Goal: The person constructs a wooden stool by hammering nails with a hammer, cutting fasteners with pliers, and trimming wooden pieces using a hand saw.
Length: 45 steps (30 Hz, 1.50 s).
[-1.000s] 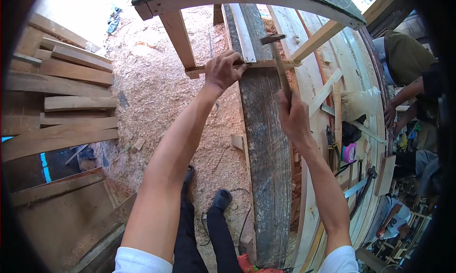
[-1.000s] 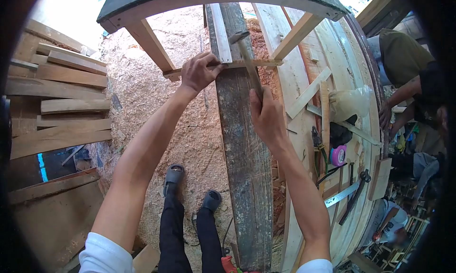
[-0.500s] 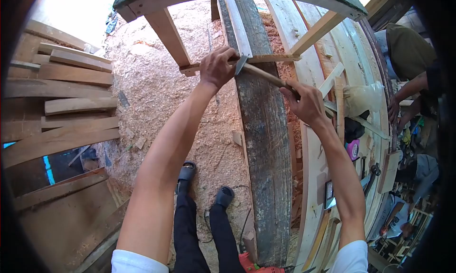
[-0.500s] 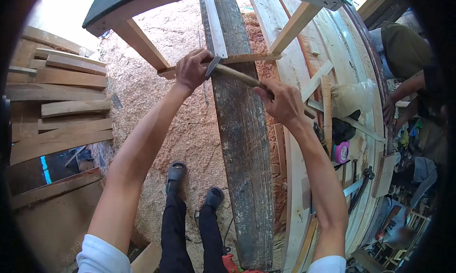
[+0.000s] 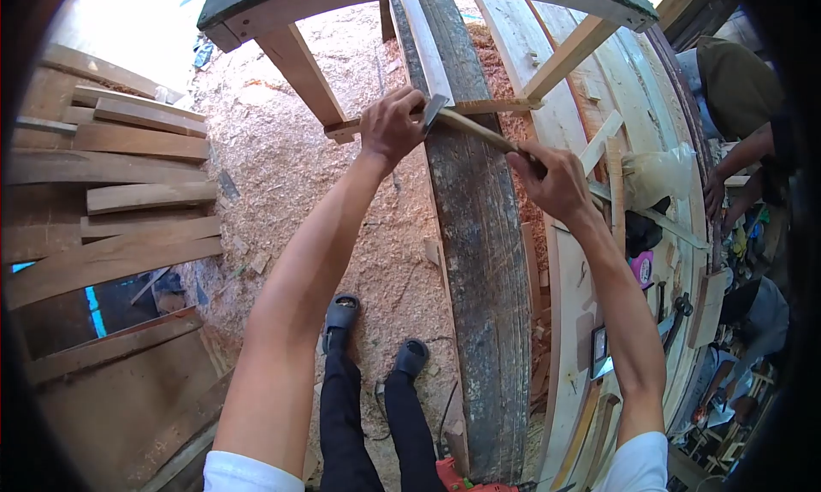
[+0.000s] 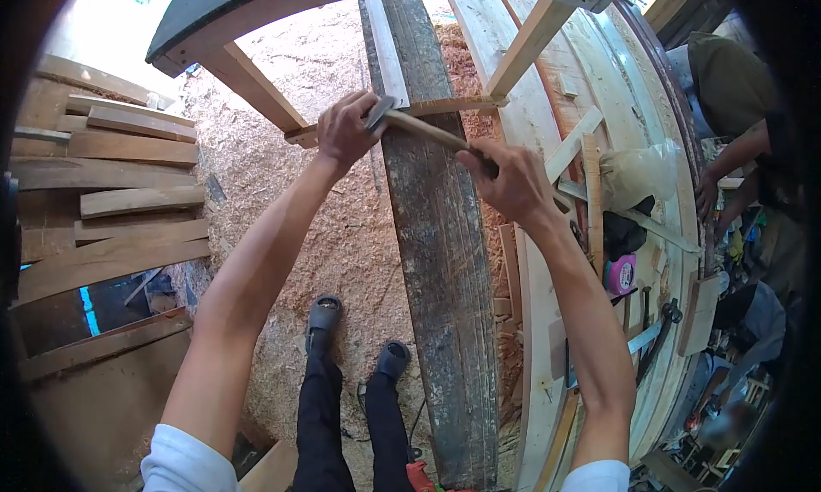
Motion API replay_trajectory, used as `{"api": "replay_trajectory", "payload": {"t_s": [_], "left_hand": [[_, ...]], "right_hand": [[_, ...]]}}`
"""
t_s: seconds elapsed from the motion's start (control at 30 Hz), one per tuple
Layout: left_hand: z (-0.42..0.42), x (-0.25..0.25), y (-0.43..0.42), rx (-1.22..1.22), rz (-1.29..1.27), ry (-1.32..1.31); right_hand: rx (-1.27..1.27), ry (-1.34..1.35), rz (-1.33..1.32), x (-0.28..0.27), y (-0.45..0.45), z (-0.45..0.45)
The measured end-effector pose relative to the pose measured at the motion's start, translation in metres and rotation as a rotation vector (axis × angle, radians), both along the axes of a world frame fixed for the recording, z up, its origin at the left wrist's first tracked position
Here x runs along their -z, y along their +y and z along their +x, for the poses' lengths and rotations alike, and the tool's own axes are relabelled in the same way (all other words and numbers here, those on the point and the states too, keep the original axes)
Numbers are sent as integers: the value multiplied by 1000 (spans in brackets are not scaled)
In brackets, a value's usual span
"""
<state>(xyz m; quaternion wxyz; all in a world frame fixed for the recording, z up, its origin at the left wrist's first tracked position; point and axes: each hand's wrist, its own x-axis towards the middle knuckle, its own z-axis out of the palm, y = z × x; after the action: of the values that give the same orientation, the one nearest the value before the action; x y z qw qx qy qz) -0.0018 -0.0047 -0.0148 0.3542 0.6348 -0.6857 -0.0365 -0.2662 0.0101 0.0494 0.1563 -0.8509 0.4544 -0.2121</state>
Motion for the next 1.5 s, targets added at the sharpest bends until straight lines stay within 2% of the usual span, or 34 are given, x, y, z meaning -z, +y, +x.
{"api": "replay_trajectory", "payload": {"t_s": [0.07, 0.1, 0.17, 0.2, 0.27, 0.3, 0.33, 0.4, 0.43, 0.5, 0.53, 0.6, 0.73, 0.83, 0.93, 1.03, 1.1, 1.13, 1.2, 1.33, 1.4, 1.43, 1.5], "left_hand": [[1, 4, 0, 48, -21, -4], [-3, -3, 3, 1, 61, 7], [-6, -3, 5, 10, 41, 17], [-3, -4, 4, 17, 15, 18], [-2, -1, 2, 20, 37, 27], [-3, -1, 3, 14, 35, 20], [-3, -2, 3, 9, 30, 10], [-3, -2, 4, 3, 47, 22], [-3, -2, 3, -2, 59, 40], [-4, -1, 4, 1, 65, 58], [-4, -2, 3, -2, 67, 76], [-5, -2, 3, -8, 69, 58], [-1, 0, 2, 3, 57, 3], [-1, 0, 3, 9, 74, 64], [-2, 0, 2, 2, 64, 66], [-1, -2, 4, 0, 65, 60], [-1, -3, 4, 11, 71, 55], [-1, -4, 4, 8, 64, 55], [0, -3, 5, 12, 61, 58], [0, 1, 3, 26, 54, 71], [1, 0, 3, 30, 50, 74], [1, -1, 4, 29, 53, 67], [2, -2, 4, 31, 50, 63]], "right_hand": [[-145, -174, -107, 0, 5, 1], [-144, -174, -102, 1, 1, -2], [136, 24, 106, -3, -16, -12], [135, 19, 100, -4, -16, -11], [239, -370, 487, -3, -1, -14], [328, -573, 835, -27, 20, 1], [332, -573, 840, -35, 34, 12], [386, -826, 1173, -43, 54, 32], [390, -833, 1172, -41, 60, 42], [454, -1165, 1279, -33, 73, 62], [460, -1173, 1272, -26, 76, 71], [466, -1358, 1256, -12, 82, 93], [520, -1327, 1245, -5, 95, 119], [498, -1394, 1183, -1, 98, 124], [547, -1289, 1187, -7, 103, 132], [495, -1165, 1035, -10, 104, 133], [630, -1086, 849, -6, 104, 134], [628, -1087, 842, -3, 101, 132], [585, -1170, 1096, 2, 97, 122], [620, -1284, 967, 5, 99, 122], [555, -1089, 1056, 12, 94, 118], [555, -1089, 1053, 16, 93, 114], [546, -502, 522, 16, 91, 109]]}}
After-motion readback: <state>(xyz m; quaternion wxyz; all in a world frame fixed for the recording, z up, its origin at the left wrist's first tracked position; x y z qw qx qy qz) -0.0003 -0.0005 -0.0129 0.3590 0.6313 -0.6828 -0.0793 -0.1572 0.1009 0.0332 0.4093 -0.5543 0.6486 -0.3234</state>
